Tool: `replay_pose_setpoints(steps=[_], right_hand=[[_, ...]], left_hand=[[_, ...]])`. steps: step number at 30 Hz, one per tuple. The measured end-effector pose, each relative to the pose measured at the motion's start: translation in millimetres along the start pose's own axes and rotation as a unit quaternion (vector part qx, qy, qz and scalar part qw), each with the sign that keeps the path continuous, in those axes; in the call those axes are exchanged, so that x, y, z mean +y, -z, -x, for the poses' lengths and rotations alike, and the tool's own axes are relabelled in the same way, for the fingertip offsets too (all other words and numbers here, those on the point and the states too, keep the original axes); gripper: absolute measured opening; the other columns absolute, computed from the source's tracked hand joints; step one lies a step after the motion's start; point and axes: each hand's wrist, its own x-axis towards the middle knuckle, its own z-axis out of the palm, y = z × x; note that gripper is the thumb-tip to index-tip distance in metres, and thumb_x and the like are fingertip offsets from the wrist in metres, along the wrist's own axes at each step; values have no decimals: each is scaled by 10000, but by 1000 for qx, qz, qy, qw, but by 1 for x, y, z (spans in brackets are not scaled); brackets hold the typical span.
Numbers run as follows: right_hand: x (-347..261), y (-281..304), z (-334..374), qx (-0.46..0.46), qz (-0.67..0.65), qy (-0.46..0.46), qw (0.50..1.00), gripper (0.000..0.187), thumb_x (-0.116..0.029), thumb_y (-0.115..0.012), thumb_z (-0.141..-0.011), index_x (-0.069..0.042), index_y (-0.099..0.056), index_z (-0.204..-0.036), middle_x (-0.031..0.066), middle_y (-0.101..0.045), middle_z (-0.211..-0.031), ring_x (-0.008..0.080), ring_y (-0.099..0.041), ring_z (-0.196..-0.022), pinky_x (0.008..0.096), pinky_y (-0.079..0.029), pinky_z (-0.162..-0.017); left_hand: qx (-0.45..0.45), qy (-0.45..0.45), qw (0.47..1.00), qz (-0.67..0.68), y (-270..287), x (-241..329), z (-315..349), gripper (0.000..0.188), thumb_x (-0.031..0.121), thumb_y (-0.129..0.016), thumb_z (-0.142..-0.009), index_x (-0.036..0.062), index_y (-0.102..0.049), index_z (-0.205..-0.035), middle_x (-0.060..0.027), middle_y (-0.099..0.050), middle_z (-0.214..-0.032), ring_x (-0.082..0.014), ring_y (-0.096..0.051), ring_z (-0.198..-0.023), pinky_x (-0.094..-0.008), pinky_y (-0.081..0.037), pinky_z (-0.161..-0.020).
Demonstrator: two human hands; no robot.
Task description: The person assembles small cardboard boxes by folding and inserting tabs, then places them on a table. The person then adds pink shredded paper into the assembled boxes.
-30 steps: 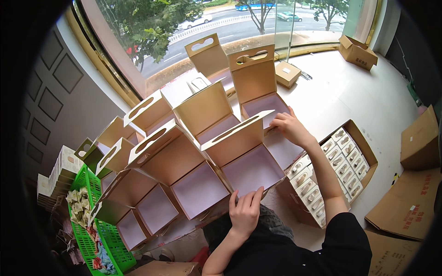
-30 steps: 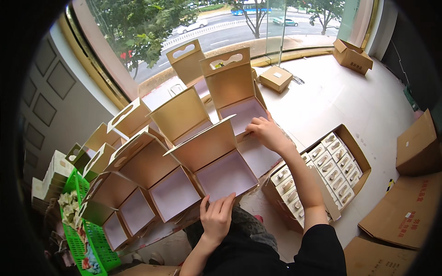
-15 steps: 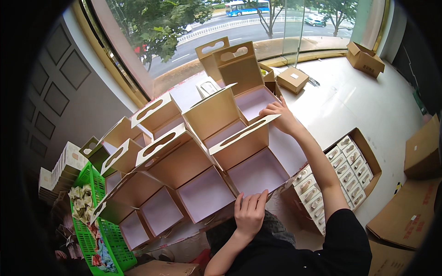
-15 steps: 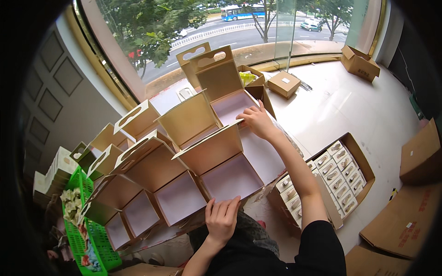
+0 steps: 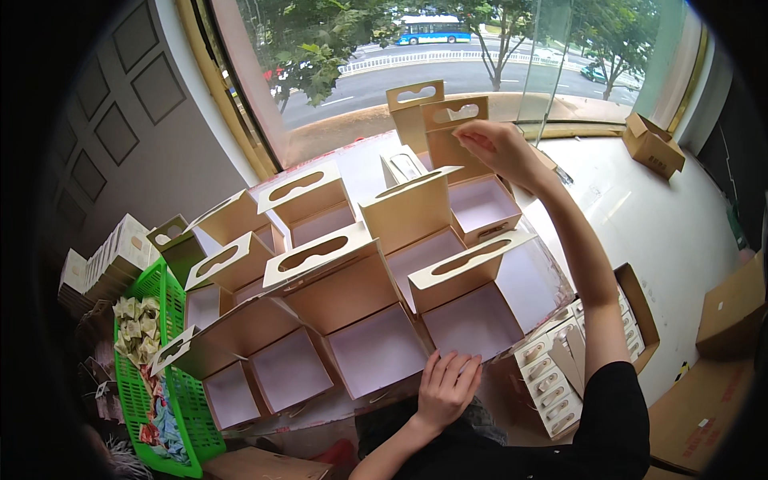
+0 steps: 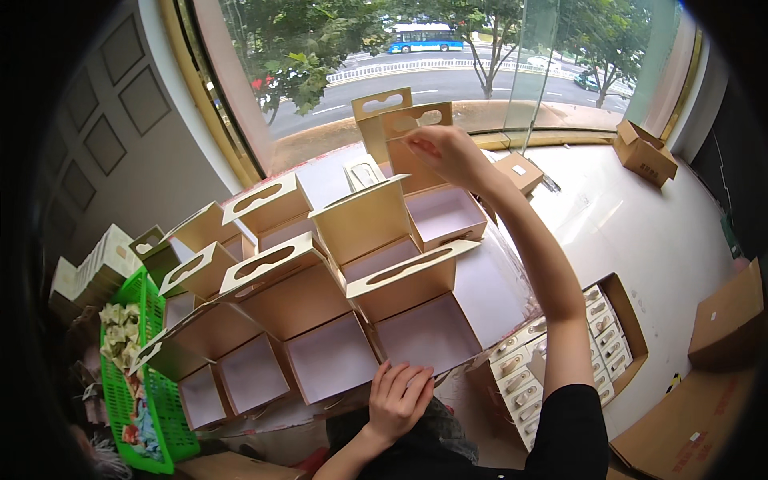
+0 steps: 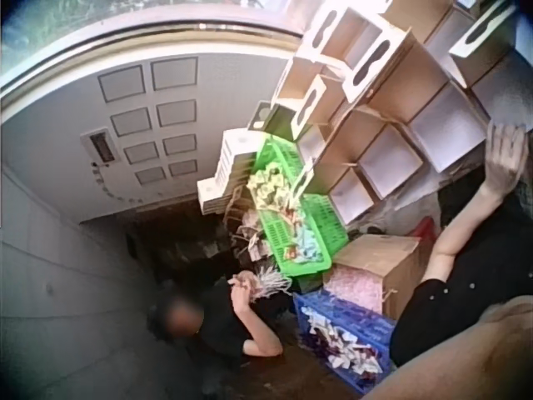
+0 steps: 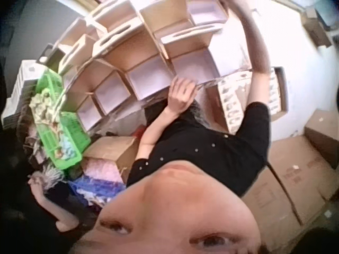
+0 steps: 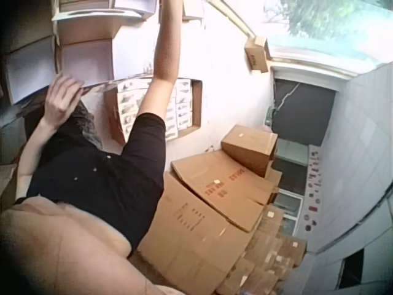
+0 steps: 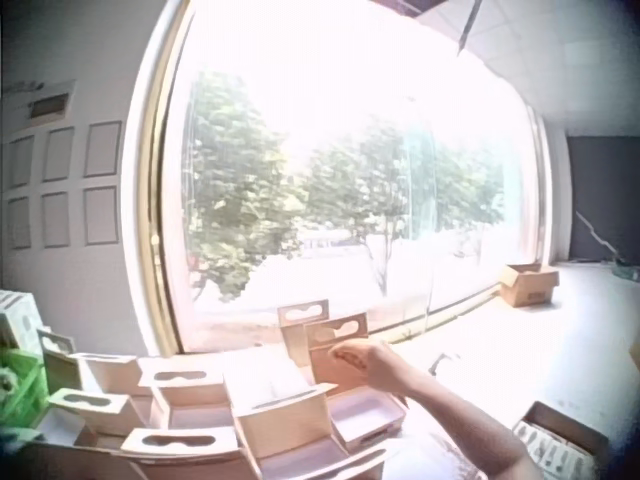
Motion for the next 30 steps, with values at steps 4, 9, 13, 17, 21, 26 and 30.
replay_pose_setpoints(steps=[4,9,13,17,21,26,30], right_hand=[[-13,-27,-84,-235,86,-3,968,439,-370,-547,-913,-70,-515,-1233,183,-648,-1017,284,-638,-945,377,-506,-816],[-18,-88,-124,-451,244,-99,853,734,-585,-471,-880,-75,-318,-1385,225,-597,-1122,348,-612,-1000,450,-480,-850],[-20,-116,-127,-503,266,-214,794,838,-514,-594,-799,-85,-216,-1410,187,-571,-1164,292,-658,-787,394,-545,-685],[-10,-119,-123,-452,168,-236,844,839,-388,-685,-694,-166,-277,-1393,169,-605,-1111,291,-623,-954,412,-542,-727],[-23,-107,-135,-279,245,-130,919,801,-469,-640,-678,-241,-336,-1383,137,-669,-960,240,-667,-847,368,-533,-690],[-53,-58,-139,-130,119,-163,971,791,-529,-614,-717,-227,-333,-1392,55,-696,-764,201,-670,-796,334,-521,-666],[-63,-21,-123,-31,73,-106,991,776,-501,-642,-731,-228,-345,-1394,130,-679,-829,228,-665,-688,335,-529,-653]], left_hand=[[1,-7,1000,12,1,-2,-1,212,176,-715,-748,120,-680,-949,-6,-627,-913,-194,-589,-916,-389,-415,-929],[-4,-14,1000,16,-4,-3,3,218,189,-713,-757,124,-677,-962,-2,-621,-912,-185,-590,-930,-385,-409,-935],[-25,-25,999,0,-10,-7,9,215,180,-687,-777,124,-677,-985,0,-620,-916,-185,-582,-949,-391,-404,-949],[-45,-35,998,-14,-6,-6,8,229,143,-613,-793,116,-677,-1011,-4,-619,-913,-185,-574,-962,-403,-399,-964],[-40,-26,999,-23,-5,-2,5,268,118,-571,-783,100,-674,-1030,-10,-619,-903,-183,-575,-950,-419,-400,-970],[-26,-25,999,-21,-15,3,-5,280,83,-572,-763,62,-663,-1026,-17,-620,-891,-163,-589,-837,-446,-407,-975],[-29,-24,999,-29,-24,6,-13,273,76,-577,-755,58,-645,-1018,-17,-615,-868,-157,-588,-740,-449,-409,-984]])
